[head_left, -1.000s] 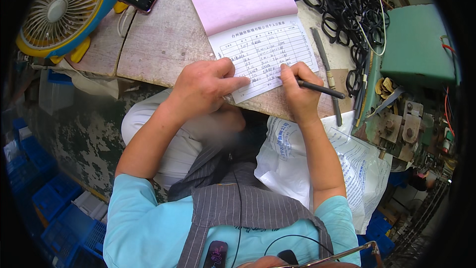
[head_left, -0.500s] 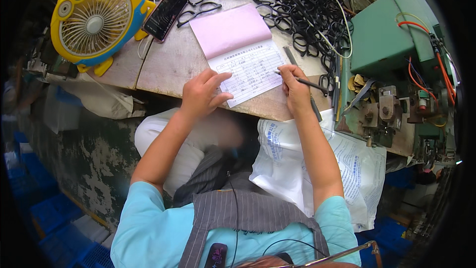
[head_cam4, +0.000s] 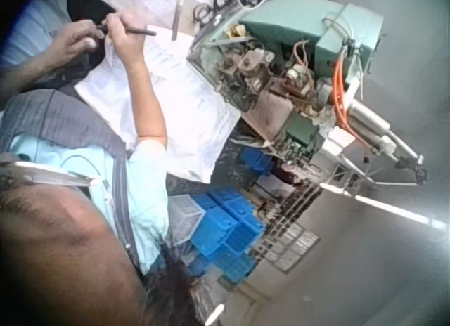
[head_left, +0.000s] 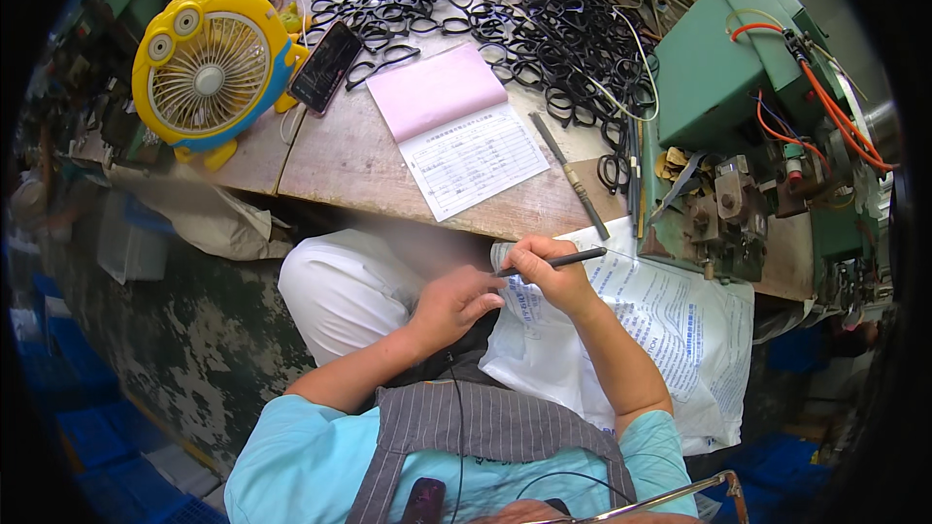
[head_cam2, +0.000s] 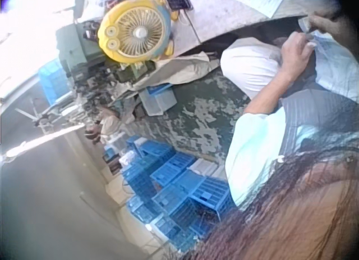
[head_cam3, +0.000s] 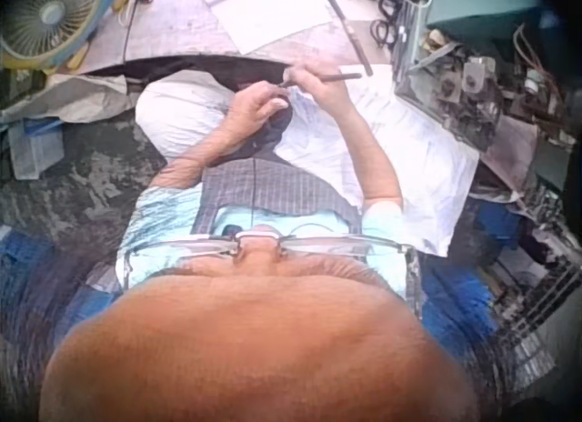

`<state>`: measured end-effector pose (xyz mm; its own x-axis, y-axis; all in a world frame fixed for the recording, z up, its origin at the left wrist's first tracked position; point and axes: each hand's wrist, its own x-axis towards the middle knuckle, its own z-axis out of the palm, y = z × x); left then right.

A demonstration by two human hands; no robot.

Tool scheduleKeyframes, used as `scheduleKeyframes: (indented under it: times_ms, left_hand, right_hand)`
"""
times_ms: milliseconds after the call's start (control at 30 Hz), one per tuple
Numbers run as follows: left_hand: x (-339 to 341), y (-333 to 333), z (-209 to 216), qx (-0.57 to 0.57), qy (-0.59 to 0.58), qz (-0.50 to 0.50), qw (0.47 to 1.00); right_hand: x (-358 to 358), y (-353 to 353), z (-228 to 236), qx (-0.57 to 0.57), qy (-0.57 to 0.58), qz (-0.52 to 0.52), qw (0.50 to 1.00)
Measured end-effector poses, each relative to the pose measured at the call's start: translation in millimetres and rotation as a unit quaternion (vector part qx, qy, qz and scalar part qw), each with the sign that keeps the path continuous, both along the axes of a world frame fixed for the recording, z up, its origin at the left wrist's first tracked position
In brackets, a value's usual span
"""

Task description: The person writes on a notepad, then picks up a pair of eyeglasses and uses a metal file to smooth the frame. The person repeats this filing process on several pairs of eyeglasses, placing each finished pair back on the table.

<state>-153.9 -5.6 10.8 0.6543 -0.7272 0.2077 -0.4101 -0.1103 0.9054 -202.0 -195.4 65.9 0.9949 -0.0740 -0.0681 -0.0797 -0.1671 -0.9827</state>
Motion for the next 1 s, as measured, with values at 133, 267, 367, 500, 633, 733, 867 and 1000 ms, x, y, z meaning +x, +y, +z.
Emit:
scheduleKeyframes:
  times_ms: [133,267,367,500,633,733,867,1000]
  left_hand:
    - [-0.4,-6.5,2.7,-0.037,0.012,0.000,0.999]
    - [3.7,-10.9,5.7,-0.011,0.047,-0.003,0.999]
    - [2.4,-10.4,8.3,0.021,0.054,-0.023,0.998]
    - [1.9,-13.3,8.8,-0.010,0.054,-0.022,0.998]
    - [-1.1,-16.1,10.0,-0.053,0.072,-0.008,0.996]
    - [1.4,-14.1,12.4,-0.028,0.095,-0.027,0.995]
    - [4.0,-13.4,13.6,-0.085,0.125,-0.031,0.988]
    - [2.7,-14.8,10.9,-0.105,0.085,-0.017,0.991]
  right_hand:
    - [-7.3,-8.4,8.1,0.054,0.011,-0.031,0.998]
    - [-10.7,-14.1,10.5,0.047,0.014,-0.010,0.999]
    - [-7.8,-7.7,3.7,0.032,0.017,0.031,0.999]
    - [-2.8,4.0,-10.4,-0.101,-0.034,0.035,0.994]
    - [0.9,0.4,-17.1,-0.080,-0.085,0.033,0.993]
    - [2.0,-3.3,-17.5,0.058,-0.096,-0.010,0.994]
    - [1.6,8.1,-21.2,0.081,-0.117,-0.020,0.990]
    - [4.1,26.2,-29.9,0.096,-0.161,-0.011,0.982]
